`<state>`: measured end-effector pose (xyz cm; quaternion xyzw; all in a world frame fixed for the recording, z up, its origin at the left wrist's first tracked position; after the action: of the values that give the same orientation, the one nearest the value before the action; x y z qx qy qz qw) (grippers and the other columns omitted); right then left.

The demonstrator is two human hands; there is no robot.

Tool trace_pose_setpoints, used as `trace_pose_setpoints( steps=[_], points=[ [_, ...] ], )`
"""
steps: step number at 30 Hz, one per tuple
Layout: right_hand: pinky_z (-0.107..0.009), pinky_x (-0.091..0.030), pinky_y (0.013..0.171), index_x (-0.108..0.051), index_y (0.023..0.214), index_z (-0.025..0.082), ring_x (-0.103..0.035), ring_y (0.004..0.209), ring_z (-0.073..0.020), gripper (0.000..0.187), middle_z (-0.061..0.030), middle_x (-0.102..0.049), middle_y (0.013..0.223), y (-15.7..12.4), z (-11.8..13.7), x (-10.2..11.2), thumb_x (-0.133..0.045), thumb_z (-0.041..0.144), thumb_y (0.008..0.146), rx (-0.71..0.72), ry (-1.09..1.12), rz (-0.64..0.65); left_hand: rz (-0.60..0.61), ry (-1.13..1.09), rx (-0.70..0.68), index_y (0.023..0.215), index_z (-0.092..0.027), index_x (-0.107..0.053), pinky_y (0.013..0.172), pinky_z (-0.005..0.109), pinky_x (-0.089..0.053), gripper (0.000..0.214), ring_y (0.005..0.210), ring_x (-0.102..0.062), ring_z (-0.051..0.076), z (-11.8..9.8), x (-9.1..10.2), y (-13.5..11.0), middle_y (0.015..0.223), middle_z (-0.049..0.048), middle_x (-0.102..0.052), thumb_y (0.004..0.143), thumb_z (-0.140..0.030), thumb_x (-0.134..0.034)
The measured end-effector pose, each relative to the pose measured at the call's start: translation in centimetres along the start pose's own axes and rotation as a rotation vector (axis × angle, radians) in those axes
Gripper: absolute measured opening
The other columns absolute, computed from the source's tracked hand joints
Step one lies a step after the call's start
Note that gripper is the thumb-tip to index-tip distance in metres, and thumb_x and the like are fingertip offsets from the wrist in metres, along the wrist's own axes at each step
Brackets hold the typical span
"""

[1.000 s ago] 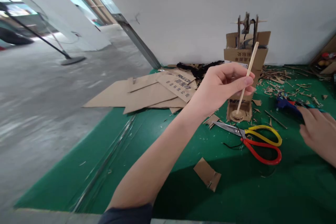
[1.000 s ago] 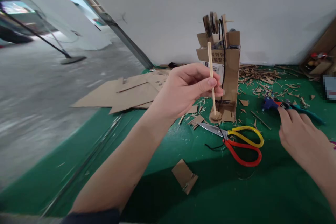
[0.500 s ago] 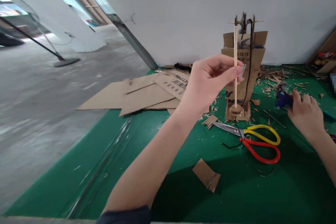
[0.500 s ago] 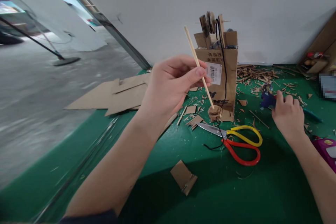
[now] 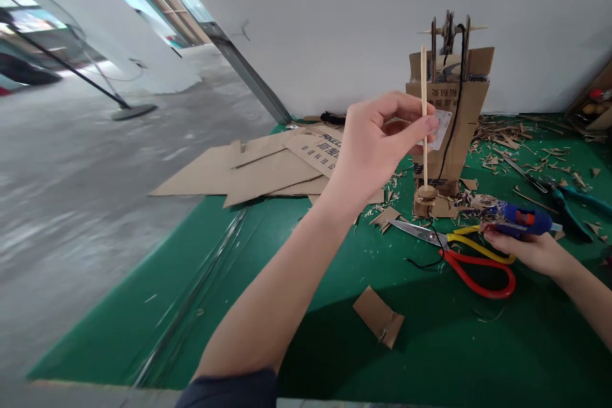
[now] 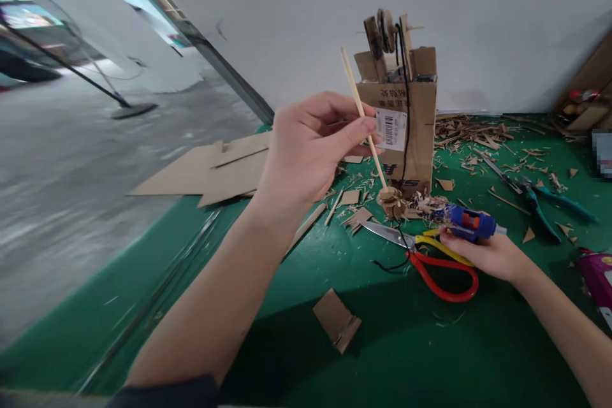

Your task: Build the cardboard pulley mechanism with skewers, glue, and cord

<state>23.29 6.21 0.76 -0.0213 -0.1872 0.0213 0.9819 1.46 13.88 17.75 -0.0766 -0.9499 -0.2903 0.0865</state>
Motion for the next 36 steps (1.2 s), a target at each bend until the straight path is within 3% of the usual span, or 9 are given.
trace_pose_setpoints(
  steps=[4, 15, 23, 36],
  points=[
    [-0.036, -0.064, 0.071, -0.076, 0.084, 0.021, -0.074, 0.083, -0.0286, 0.035, -0.0073, -0.078, 0.084, 0.1, 0.9, -1.5, -0.076, 0.055, 0.074, 0.018, 0.021, 0.120, -0.011, 0.007, -0.004, 0.088, -0.020, -0.071, 0.064, 0.025, -0.066, 0.005, 0.072, -0.073, 0.015, -0.2, 0.0, -0.1, 0.078, 0.0009, -0.071, 0.085, -0.023, -0.071],
    [-0.029, -0.061, 0.060, -0.075, 0.085, 0.024, -0.072, 0.069, -0.0216, 0.020, -0.0013, -0.074, 0.073, 0.4, 1.2, -1.6, -0.073, 0.044, 0.082, 0.126, -0.131, 0.098, -0.022, 0.001, 0.008, 0.087, -0.019, -0.070, 0.062, 0.024, -0.064, 0.006, 0.071, -0.072, 0.014, 0.5, -0.3, 0.0, 0.078, 0.0017, -0.070, 0.083, -0.023, -0.071],
    [-0.027, -0.052, 0.049, -0.071, 0.076, 0.024, -0.062, 0.056, -0.0172, 0.018, -0.0004, -0.067, 0.064, 0.4, 1.8, -1.6, -0.074, 0.041, 0.082, 0.148, -0.175, 0.080, -0.015, -0.011, 0.028, 0.089, -0.018, -0.071, 0.065, 0.026, -0.064, 0.007, 0.073, -0.072, 0.015, 0.7, -0.3, 0.0, 0.080, 0.0033, -0.070, 0.085, -0.023, -0.070],
    [-0.030, -0.053, 0.053, -0.070, 0.074, 0.025, -0.064, 0.060, -0.0197, 0.023, -0.0012, -0.068, 0.067, 0.4, 1.7, -1.7, -0.073, 0.047, 0.081, 0.124, -0.153, 0.083, -0.020, -0.010, 0.036, 0.088, -0.018, -0.073, 0.068, 0.025, -0.066, 0.006, 0.074, -0.074, 0.015, 0.5, -0.3, -0.1, 0.084, 0.0031, -0.074, 0.087, -0.024, -0.070]
  ],
)
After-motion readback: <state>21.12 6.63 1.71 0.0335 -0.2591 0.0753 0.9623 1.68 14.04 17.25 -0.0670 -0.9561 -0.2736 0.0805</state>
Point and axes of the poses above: each hand's wrist, its own y-axis towards the middle knuckle, its own x-axis out of the back of the hand, z = x × y, the point moved 10 cm from there along y, towards the middle knuckle
